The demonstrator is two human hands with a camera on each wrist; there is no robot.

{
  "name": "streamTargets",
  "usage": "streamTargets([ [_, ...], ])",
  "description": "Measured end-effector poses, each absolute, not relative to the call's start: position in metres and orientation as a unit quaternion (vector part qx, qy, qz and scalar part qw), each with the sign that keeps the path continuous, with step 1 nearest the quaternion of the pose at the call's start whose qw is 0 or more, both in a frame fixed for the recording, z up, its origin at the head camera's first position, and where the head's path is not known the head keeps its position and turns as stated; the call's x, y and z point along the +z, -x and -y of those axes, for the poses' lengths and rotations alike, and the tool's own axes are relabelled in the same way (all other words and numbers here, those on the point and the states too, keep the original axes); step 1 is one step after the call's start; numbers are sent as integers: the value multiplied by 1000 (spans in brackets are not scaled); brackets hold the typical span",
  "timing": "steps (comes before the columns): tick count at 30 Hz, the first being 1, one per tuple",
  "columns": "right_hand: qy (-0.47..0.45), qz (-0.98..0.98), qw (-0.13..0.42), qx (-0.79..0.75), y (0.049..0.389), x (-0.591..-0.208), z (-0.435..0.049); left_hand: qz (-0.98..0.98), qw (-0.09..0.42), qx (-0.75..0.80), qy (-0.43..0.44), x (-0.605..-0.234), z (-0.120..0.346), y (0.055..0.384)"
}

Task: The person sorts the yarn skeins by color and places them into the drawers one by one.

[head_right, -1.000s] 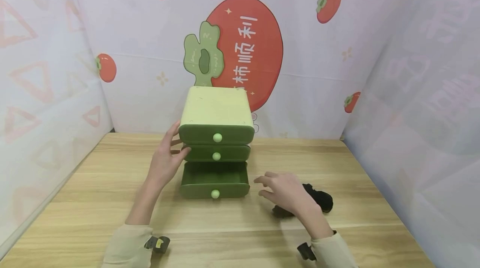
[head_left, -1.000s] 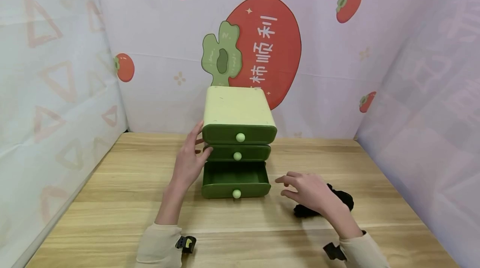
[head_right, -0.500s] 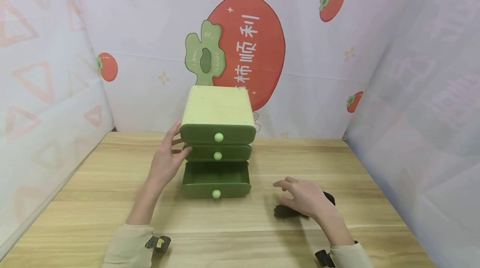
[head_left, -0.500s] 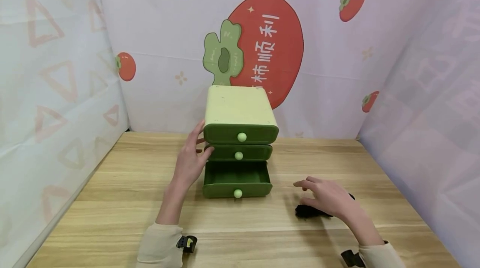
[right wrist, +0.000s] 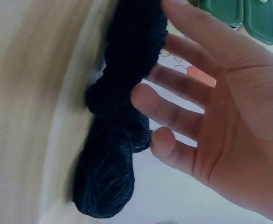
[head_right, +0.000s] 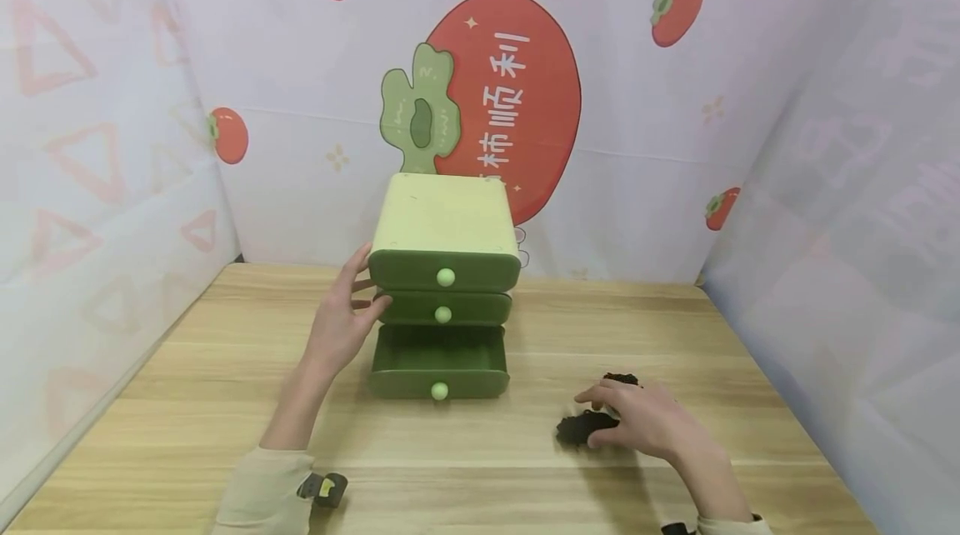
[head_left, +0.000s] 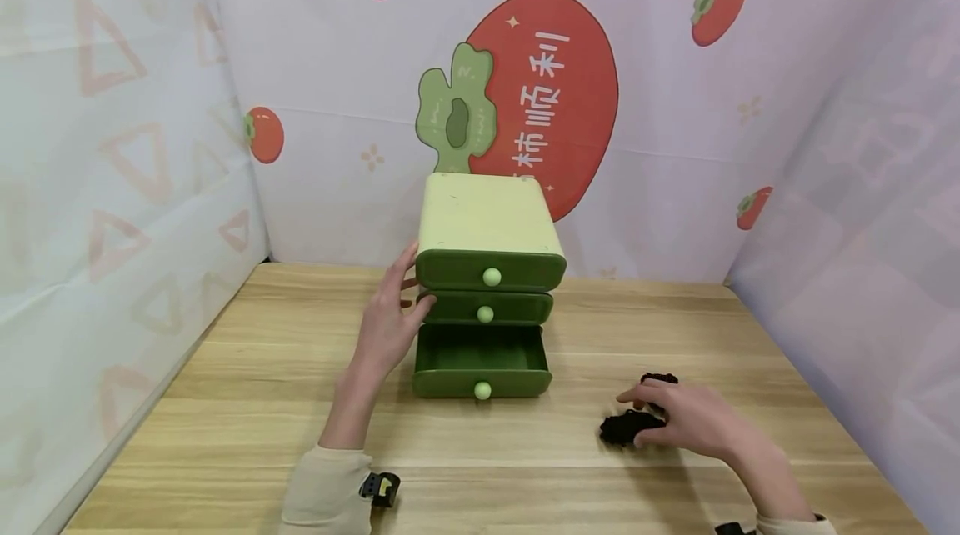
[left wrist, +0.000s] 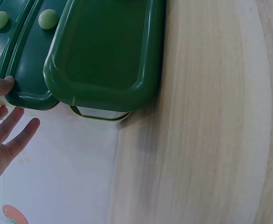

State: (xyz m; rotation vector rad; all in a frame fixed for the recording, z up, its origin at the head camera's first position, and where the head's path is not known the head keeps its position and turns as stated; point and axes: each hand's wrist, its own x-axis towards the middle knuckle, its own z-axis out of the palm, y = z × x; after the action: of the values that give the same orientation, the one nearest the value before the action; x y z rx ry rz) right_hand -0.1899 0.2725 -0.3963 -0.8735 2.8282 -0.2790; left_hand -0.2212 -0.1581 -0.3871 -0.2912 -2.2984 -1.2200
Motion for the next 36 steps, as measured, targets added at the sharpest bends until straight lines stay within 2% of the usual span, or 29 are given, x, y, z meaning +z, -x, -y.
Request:
streamTargets([
  [5,263,-949,138,-110,187,-399,-274,850,257,-447,106,-386,158,220],
  [9,264,-949,132,-111,186,-402,-274,852,260,-442,106,-388,157,221],
  [17,299,-947,73,-90,187,-405,-271,852,260,-442,107,-388,157,221],
  [24,305,-945,53,-102,190,-401,-266,851,265,-441,108,-388,157,221],
  [36,398,-906,-65,-125,202,-389,-237,850,262,-445,105,-388,158,221],
])
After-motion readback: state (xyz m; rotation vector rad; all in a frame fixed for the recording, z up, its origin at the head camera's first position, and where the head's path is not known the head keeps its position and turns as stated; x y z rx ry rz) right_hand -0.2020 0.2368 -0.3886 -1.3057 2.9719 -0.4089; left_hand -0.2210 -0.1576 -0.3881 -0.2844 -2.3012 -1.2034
